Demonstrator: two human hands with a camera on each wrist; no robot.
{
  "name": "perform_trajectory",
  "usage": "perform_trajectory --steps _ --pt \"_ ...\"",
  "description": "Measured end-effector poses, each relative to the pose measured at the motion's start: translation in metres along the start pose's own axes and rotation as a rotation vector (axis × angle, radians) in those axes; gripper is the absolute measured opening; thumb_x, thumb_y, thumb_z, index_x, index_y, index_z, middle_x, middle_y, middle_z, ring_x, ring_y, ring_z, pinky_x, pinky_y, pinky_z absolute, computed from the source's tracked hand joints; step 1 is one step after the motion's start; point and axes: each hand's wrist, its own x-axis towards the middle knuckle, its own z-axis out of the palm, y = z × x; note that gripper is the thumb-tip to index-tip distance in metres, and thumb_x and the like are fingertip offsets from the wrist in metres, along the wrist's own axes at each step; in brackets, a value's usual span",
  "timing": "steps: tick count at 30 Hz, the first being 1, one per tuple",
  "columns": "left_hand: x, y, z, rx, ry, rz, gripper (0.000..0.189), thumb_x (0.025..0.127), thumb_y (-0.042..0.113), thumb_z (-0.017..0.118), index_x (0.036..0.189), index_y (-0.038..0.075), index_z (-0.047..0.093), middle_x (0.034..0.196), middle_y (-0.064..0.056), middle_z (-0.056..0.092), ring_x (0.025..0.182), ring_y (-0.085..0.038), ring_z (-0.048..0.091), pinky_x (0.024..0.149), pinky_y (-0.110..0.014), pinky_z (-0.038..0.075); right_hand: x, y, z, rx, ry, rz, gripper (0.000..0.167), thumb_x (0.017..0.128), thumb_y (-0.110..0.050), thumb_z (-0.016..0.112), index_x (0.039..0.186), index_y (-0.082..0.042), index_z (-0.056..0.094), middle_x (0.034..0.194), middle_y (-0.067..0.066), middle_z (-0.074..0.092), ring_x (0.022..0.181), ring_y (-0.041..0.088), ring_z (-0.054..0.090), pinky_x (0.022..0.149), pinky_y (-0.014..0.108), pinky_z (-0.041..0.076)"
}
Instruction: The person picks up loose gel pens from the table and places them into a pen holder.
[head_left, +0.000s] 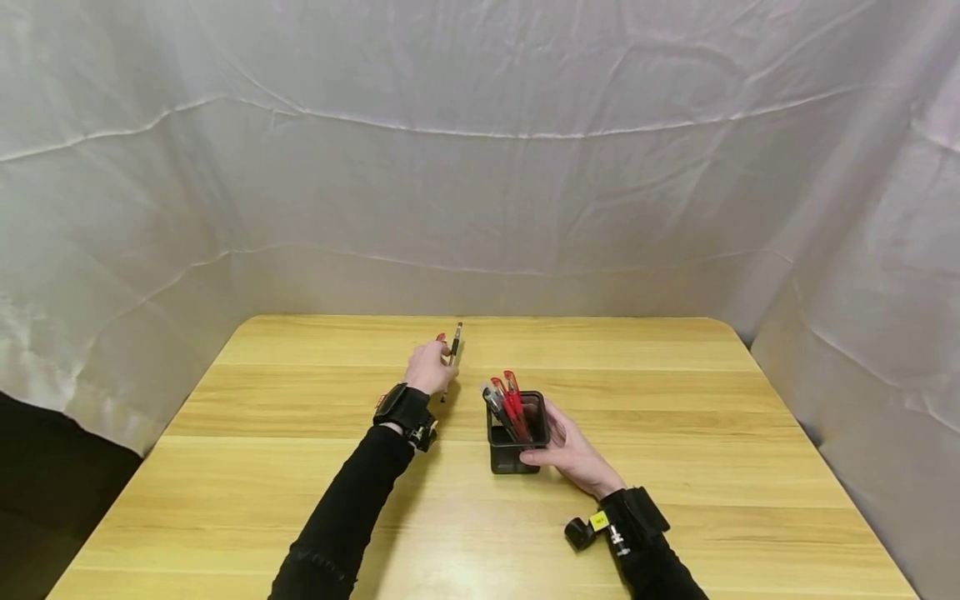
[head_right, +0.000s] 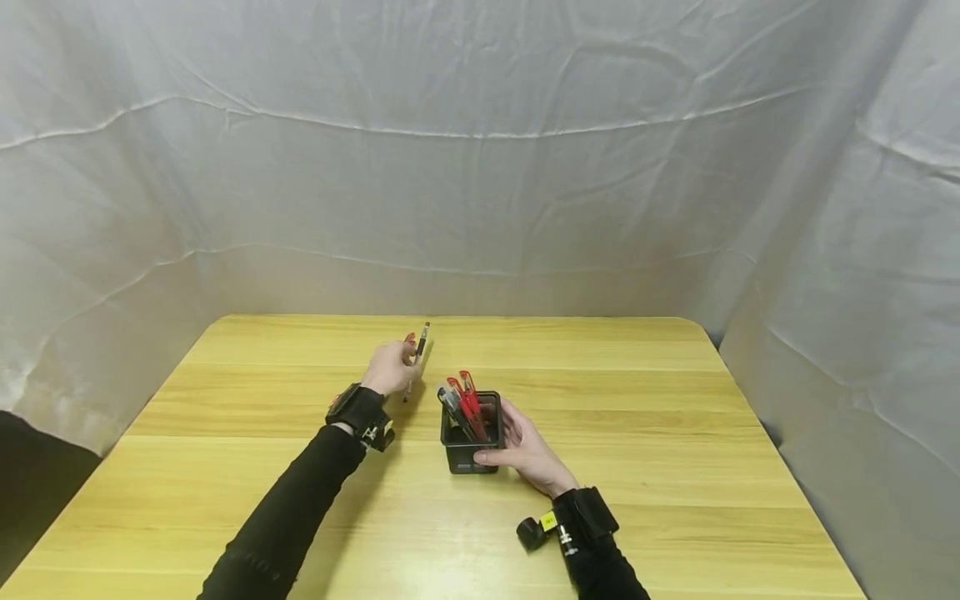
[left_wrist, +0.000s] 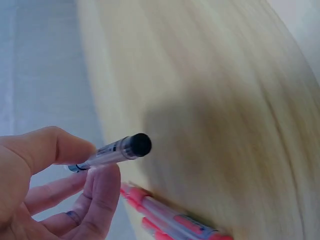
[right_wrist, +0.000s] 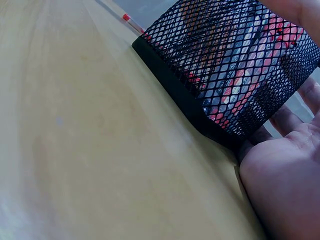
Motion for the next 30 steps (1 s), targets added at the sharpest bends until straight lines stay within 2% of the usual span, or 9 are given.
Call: perform_trajectory --steps 5,9,14,16,18,20,23,26,30 --pt "-0.011 -0.001 -0.009 -0.113 0.021 0.001 0.036 0.085 0.006 0.066 0.119 -0.005 0.069 0.095 -0.016 0.076 0.088 -0.027 0.069 0.083 -0.04 0.056 0.0 -0.001 -0.001 0.001 -0.002 0.004 0.102 0.082 -0.001 0.077 0.16 0.001 0.01 0.167 0.026 0.011 0.138 -0.016 0.035 0.113 0.006 0.028" --pt "-0.021 -0.002 -0.014 -0.204 0.048 -0.017 0.034 0.085 0.006 0.066 0.118 -0.004 0.068 0.097 -0.014 0.074 0.085 -0.021 0.067 0.081 -0.033 0.054 0.0 -0.002 0.0 -0.003 0.006 0.014 0.103 0.082 -0.002 0.078 0.16 0.001 0.01 0.167 0.025 0.01 0.14 -0.014 0.033 0.113 0.006 0.028" --pt "-0.038 0.002 -0.021 -0.339 0.073 -0.007 0.033 0.086 0.006 0.066 0.118 -0.004 0.065 0.1 -0.016 0.071 0.087 -0.023 0.065 0.079 -0.031 0.055 -0.002 -0.004 0.001 0.004 0.017 0.046 0.105 0.082 -0.003 0.078 0.16 0.001 0.008 0.169 0.023 0.006 0.156 0.016 0.013 0.112 0.005 0.027" --pt "-0.046 0.005 -0.023 -0.383 0.098 0.014 0.032 0.088 0.006 0.065 0.118 -0.004 0.064 0.101 -0.017 0.071 0.087 -0.023 0.065 0.077 -0.029 0.056 -0.003 -0.004 0.001 0.011 0.022 0.062 0.107 0.082 -0.004 0.079 0.16 0.001 0.006 0.169 0.021 0.003 0.157 0.027 0.001 0.111 0.003 0.026" --pt "-0.053 0.007 -0.025 -0.412 0.13 0.04 0.031 0.09 0.008 0.065 0.119 -0.003 0.064 0.102 -0.017 0.071 0.087 -0.024 0.066 0.077 -0.028 0.056 -0.003 -0.004 0.001 0.018 0.02 0.067 0.108 0.082 -0.003 0.078 0.16 0.002 0.004 0.169 0.021 0.001 0.156 0.031 -0.005 0.11 0.003 0.025" --pt "-0.061 0.011 -0.027 -0.448 0.172 0.065 0.031 0.091 0.008 0.065 0.119 -0.003 0.065 0.102 -0.017 0.072 0.086 -0.024 0.068 0.077 -0.027 0.058 -0.003 -0.003 0.001 0.019 0.02 0.066 0.107 0.082 -0.003 0.078 0.16 0.001 0.004 0.169 0.021 0.001 0.156 0.029 -0.003 0.111 0.003 0.026" --pt "-0.071 0.016 -0.029 -0.487 0.241 0.107 0.027 0.092 0.009 0.065 0.117 -0.002 0.067 0.098 -0.016 0.073 0.084 -0.022 0.07 0.076 -0.023 0.058 -0.003 -0.002 0.001 0.016 0.014 0.052 0.104 0.082 -0.002 0.078 0.16 0.0 0.009 0.169 0.022 0.008 0.156 0.015 0.017 0.112 0.006 0.029" --pt "-0.081 0.021 -0.032 -0.52 0.305 0.155 0.022 0.092 0.009 0.067 0.112 0.0 0.07 0.094 -0.014 0.073 0.082 -0.018 0.07 0.074 -0.018 0.056 -0.003 -0.002 0.0 0.018 0.005 0.028 0.1 0.082 -0.001 0.078 0.16 -0.001 0.015 0.167 0.017 0.021 0.146 -0.003 0.035 0.113 0.009 0.032" --pt "-0.094 0.029 -0.036 -0.573 0.336 0.212 0.019 0.093 0.008 0.069 0.11 0.0 0.07 0.094 -0.014 0.074 0.083 -0.015 0.07 0.076 -0.016 0.057 -0.004 -0.002 0.0 0.023 0.001 0.006 0.098 0.082 -0.001 0.078 0.159 -0.002 0.017 0.164 0.003 0.034 0.14 -0.009 0.04 0.113 0.01 0.033"
